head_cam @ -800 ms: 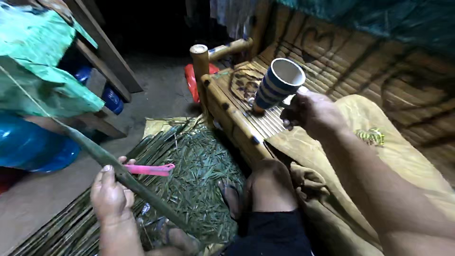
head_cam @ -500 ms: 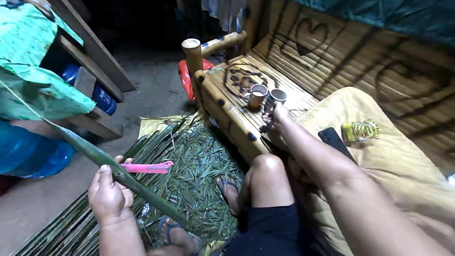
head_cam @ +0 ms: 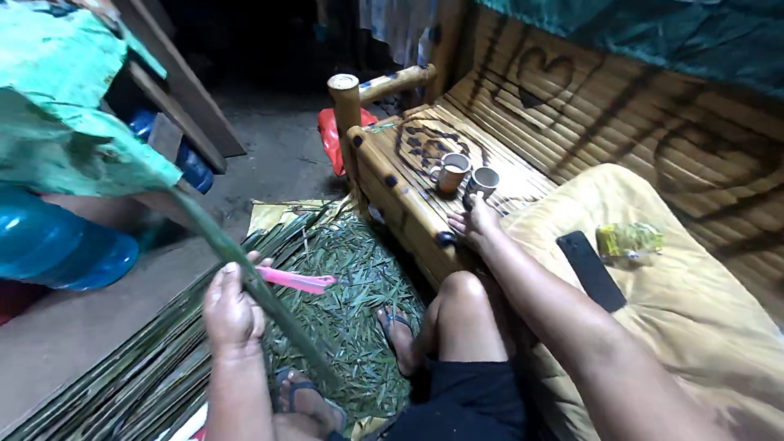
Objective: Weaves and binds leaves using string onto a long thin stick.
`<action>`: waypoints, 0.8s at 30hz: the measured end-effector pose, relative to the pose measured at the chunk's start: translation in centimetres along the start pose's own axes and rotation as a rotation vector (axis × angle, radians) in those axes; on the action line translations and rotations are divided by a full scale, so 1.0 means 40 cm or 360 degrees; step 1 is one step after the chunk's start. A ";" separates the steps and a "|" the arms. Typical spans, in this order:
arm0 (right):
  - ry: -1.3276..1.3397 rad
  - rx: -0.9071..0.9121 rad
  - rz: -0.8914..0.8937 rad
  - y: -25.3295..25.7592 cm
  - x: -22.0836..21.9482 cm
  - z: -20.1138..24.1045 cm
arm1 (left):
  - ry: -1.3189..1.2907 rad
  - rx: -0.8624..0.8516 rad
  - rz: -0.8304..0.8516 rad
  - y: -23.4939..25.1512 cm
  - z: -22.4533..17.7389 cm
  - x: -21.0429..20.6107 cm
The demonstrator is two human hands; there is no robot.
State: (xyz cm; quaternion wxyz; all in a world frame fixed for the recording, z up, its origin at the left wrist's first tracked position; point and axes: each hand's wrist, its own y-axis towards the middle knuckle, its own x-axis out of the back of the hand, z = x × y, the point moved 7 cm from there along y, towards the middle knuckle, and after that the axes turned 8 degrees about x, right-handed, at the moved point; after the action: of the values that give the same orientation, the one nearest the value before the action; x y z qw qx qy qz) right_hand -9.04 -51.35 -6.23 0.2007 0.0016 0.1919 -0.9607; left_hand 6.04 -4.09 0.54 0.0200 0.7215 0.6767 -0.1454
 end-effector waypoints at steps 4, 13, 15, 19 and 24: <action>-0.0508 0.0344 0.0707 -0.173 -0.158 0.037 | -0.0027 0.0092 0.0083 -0.029 0.019 -0.047; -0.0805 0.0655 0.2387 -0.549 -0.504 -0.075 | 0.0073 0.0079 0.0363 -0.031 0.080 -0.098; -0.0655 0.0468 0.2432 -0.561 -0.531 -0.113 | 0.0047 0.0070 0.0353 -0.021 0.085 -0.102; -0.0473 0.0306 0.2354 -0.544 -0.549 -0.144 | 0.0009 0.0093 0.0413 0.000 0.093 -0.117; -0.0563 0.0541 0.2232 -0.462 -0.544 -0.107 | 0.0213 -0.0064 0.0356 0.028 0.072 -0.116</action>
State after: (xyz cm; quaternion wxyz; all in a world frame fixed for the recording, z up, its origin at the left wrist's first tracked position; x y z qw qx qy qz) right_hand 3.49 -25.75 -1.66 0.7918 -0.0001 -0.0406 -0.6094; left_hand 6.41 -9.34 -1.31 0.0052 0.8000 0.5947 -0.0801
